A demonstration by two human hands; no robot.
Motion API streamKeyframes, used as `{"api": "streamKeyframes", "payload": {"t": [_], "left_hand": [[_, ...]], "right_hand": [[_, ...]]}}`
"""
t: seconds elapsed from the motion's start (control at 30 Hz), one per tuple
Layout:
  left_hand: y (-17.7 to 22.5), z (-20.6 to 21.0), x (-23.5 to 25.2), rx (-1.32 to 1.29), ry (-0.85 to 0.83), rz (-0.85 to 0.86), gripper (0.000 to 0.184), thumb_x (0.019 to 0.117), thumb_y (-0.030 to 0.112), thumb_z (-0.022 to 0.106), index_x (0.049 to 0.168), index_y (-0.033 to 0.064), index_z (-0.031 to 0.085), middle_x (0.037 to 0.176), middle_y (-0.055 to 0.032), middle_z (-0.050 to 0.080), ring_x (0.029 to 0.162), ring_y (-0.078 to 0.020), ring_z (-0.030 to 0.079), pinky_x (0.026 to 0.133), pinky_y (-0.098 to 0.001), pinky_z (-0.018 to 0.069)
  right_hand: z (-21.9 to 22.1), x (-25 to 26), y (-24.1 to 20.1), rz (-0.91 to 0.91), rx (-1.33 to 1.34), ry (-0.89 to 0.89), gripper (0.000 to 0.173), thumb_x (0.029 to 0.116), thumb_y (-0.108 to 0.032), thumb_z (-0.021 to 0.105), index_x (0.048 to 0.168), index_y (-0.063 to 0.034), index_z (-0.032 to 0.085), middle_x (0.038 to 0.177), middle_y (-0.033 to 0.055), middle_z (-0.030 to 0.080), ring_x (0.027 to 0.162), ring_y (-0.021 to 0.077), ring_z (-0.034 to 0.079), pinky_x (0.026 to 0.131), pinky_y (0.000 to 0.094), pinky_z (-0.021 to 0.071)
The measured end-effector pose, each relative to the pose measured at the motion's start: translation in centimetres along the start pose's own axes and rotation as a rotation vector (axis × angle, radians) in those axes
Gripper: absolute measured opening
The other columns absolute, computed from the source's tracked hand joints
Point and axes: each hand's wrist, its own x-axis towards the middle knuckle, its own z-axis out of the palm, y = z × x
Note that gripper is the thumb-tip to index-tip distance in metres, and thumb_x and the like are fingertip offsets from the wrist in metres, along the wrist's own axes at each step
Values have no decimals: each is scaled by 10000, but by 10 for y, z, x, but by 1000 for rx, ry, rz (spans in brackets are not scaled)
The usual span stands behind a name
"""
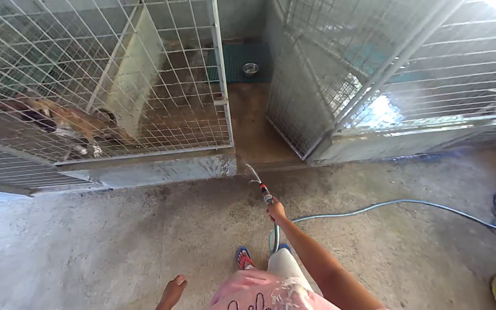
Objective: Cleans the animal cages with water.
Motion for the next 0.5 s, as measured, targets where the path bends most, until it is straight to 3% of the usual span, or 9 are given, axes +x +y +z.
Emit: {"api": "streamKeyframes", "payload": {"t": [0.1, 0.2, 0.4, 0.5], "left_hand": [[41, -12, 16, 18, 15, 67, 438, 1087, 233, 520, 1452, -10, 523, 1479, -279, 513, 1410, -418, 467, 1180, -552, 336], [121, -34, 21, 23, 52, 211, 441, 1084, 221, 528, 1462, -6, 513, 1498, -271, 497, 1423, -406, 456, 1186, -542, 337], [367, -81, -10, 115, 156, 710, 500, 1075, 192, 520, 1518, -19, 423, 1557, -271, 416, 1451, -401, 406, 1202, -503, 330], [500, -95, -47, 177, 226, 945, 501, 1064, 197, 551, 1512, -1, 445, 1555, -250, 424, 1456, -375, 406, 1200, -497, 338]], "right_hand": [[-24, 8, -11, -4, 65, 68, 503, 1102, -201, 450, 1590, -153, 334, 1029, 179, 644, 666, 227, 595, 595, 377, 507], [-55, 16, -21, -6, 137, 140, 496, 1104, -200, 452, 1584, -144, 341, 996, 173, 639, 627, 212, 574, 569, 362, 496], [-112, 33, -27, 31, 298, 180, 465, 1111, -195, 440, 1561, -116, 357, 938, 144, 623, 565, 165, 520, 512, 320, 449], [-141, 47, -23, 53, 330, 189, 448, 1109, -191, 446, 1545, -109, 384, 918, 139, 612, 557, 157, 504, 501, 315, 437]]}}
